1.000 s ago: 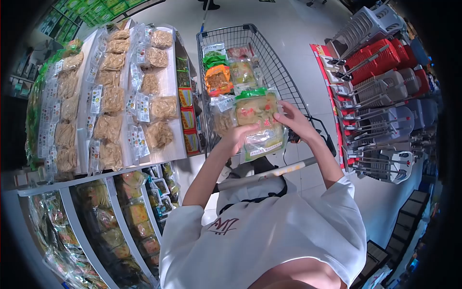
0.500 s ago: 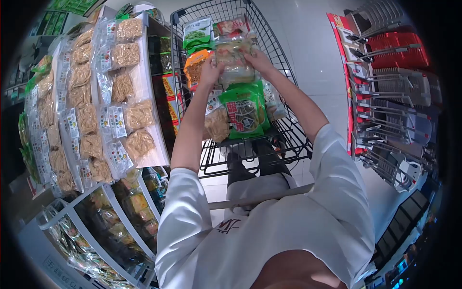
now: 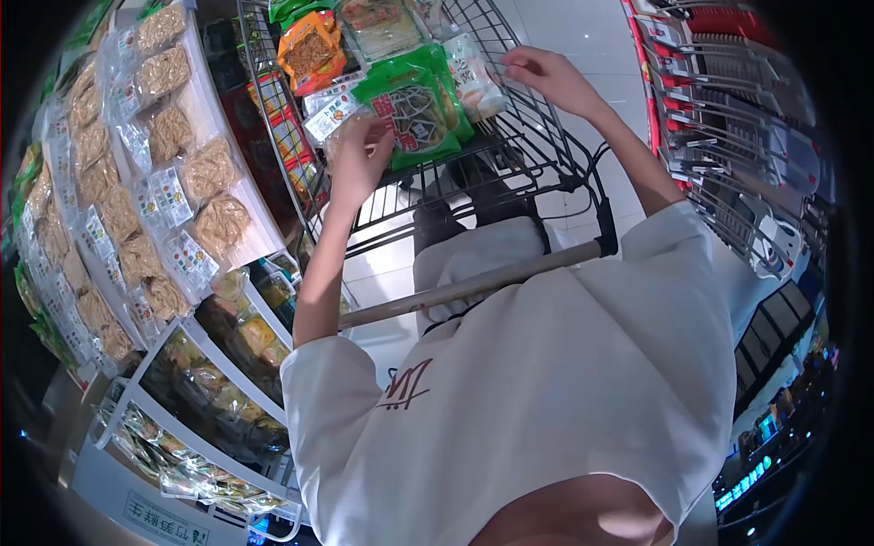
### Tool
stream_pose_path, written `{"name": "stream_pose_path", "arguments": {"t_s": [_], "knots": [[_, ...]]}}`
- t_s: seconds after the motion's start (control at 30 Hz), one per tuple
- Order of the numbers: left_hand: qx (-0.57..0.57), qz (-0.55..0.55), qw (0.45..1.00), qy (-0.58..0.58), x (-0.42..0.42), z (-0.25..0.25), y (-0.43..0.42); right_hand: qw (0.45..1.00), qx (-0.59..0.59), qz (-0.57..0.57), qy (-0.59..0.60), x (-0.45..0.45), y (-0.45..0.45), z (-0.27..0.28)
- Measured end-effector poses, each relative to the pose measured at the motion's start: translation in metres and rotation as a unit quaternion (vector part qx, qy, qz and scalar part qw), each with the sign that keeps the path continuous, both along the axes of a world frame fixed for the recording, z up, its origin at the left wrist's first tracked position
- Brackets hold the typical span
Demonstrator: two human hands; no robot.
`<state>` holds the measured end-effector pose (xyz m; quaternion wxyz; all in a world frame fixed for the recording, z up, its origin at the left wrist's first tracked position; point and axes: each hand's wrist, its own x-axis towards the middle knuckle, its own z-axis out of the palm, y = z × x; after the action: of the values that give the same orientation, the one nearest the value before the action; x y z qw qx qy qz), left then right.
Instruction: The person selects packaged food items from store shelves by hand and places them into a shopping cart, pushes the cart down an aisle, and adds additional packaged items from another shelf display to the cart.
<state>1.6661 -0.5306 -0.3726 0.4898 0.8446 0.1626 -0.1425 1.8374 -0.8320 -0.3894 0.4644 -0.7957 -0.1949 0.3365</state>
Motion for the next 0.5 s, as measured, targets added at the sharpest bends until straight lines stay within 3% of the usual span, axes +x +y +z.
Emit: {"name": "stream_pose_path", "arguments": {"t_s": [0.07,0.13,0.23,0.27,0.3,0.33,0.37,0.43,0.5], "knots": [[0.032,-0.012,0.999,-0.04,-0.024,0.027,-0.006,0.997,-0.058,-0.05,-0.023,-0.014,-0.041,0.017],[0.115,-0.011,0.986,-0.119,-0.054,0.061,-0.02,0.954,-0.151,-0.127,-0.226,-0.038,-0.089,0.017],[0.119,0.015,0.982,-0.145,-0.097,0.096,-0.038,0.953,-0.156,-0.26,-0.011,-0.097,-0.157,-0.011],[0.132,-0.012,0.982,-0.138,-0.109,0.098,-0.043,0.921,-0.138,-0.317,0.178,-0.135,-0.187,-0.058],[0.144,-0.036,0.981,-0.129,-0.121,0.1,-0.048,0.853,-0.115,-0.359,0.361,-0.163,-0.209,-0.095],[0.135,-0.056,0.986,-0.084,-0.131,0.103,-0.053,0.761,0.049,-0.428,0.484,-0.18,-0.191,-0.076],[0.156,-0.067,0.981,-0.098,-0.143,0.094,-0.054,0.633,0.211,-0.468,0.579,-0.193,-0.158,-0.051],[0.191,-0.104,0.973,-0.084,-0.159,0.09,-0.057,0.613,0.47,-0.281,0.57,-0.205,-0.116,-0.041],[0.212,-0.134,0.963,-0.094,-0.164,0.091,-0.057,0.604,0.49,-0.213,0.592,-0.198,-0.102,-0.034]]}}
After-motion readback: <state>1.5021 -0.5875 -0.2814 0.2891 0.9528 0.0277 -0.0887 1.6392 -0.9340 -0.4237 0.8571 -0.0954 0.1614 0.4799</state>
